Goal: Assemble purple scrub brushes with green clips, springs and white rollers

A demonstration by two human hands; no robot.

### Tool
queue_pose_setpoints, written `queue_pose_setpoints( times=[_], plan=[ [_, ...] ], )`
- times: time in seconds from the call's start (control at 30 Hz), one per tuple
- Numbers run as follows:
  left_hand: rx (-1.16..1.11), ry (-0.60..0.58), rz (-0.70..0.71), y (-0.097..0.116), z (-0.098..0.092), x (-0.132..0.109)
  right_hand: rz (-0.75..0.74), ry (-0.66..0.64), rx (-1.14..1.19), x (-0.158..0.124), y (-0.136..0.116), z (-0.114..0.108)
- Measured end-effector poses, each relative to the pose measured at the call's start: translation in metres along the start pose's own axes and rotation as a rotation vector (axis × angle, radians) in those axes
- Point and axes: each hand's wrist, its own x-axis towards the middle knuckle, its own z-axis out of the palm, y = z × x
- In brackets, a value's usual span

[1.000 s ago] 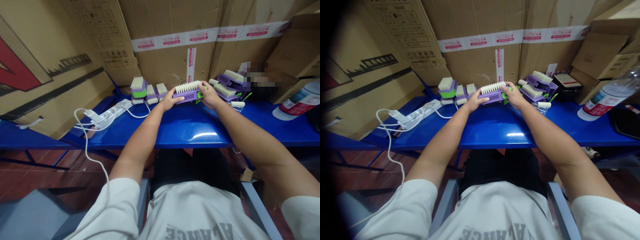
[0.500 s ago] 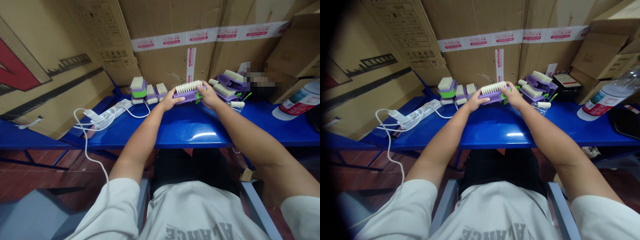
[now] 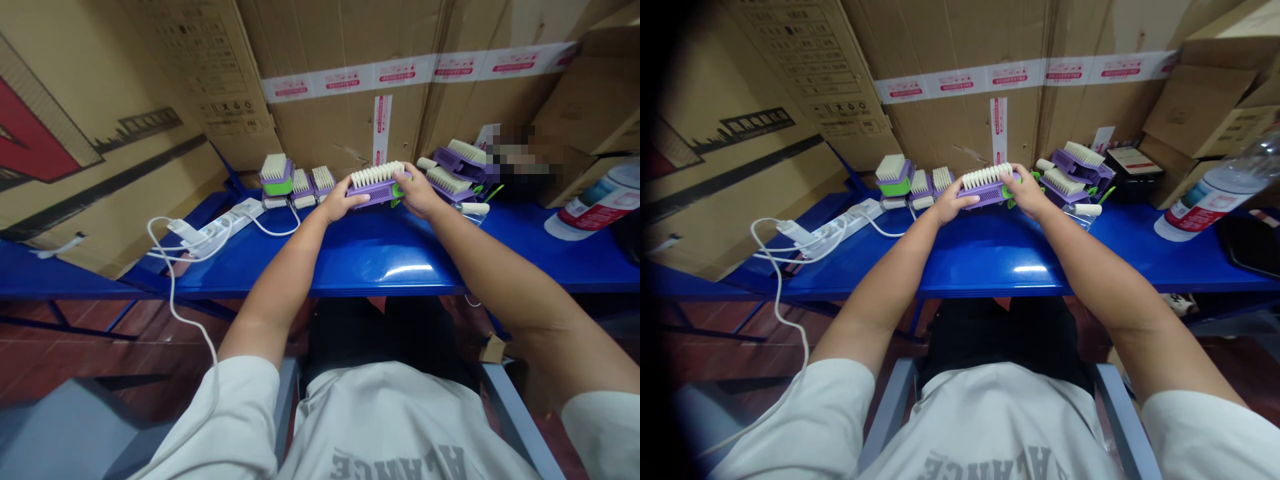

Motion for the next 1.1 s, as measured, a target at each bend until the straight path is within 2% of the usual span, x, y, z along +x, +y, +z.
queue_pose_setpoints(
  times=[0.4,0.9,1.1],
  plan=[
    [-0.002,0.002,0.001,-0.0020,-0.0018,0.0015,-0.024,0.007,-0.020,-0.0024,-0.0057,0.0061],
    [-0.003,-0.003,0.004,-0.0014,-0.0003,0.0007,0.007,0.005,-0.002,-0.0019,-0.0047,0.0027],
    [-0.002,0.017,0.053,0.0011,-0.0026,0.0046,-0.022,-0.013,-0.015,-0.0003,-0.0084,0.0003]
  ],
)
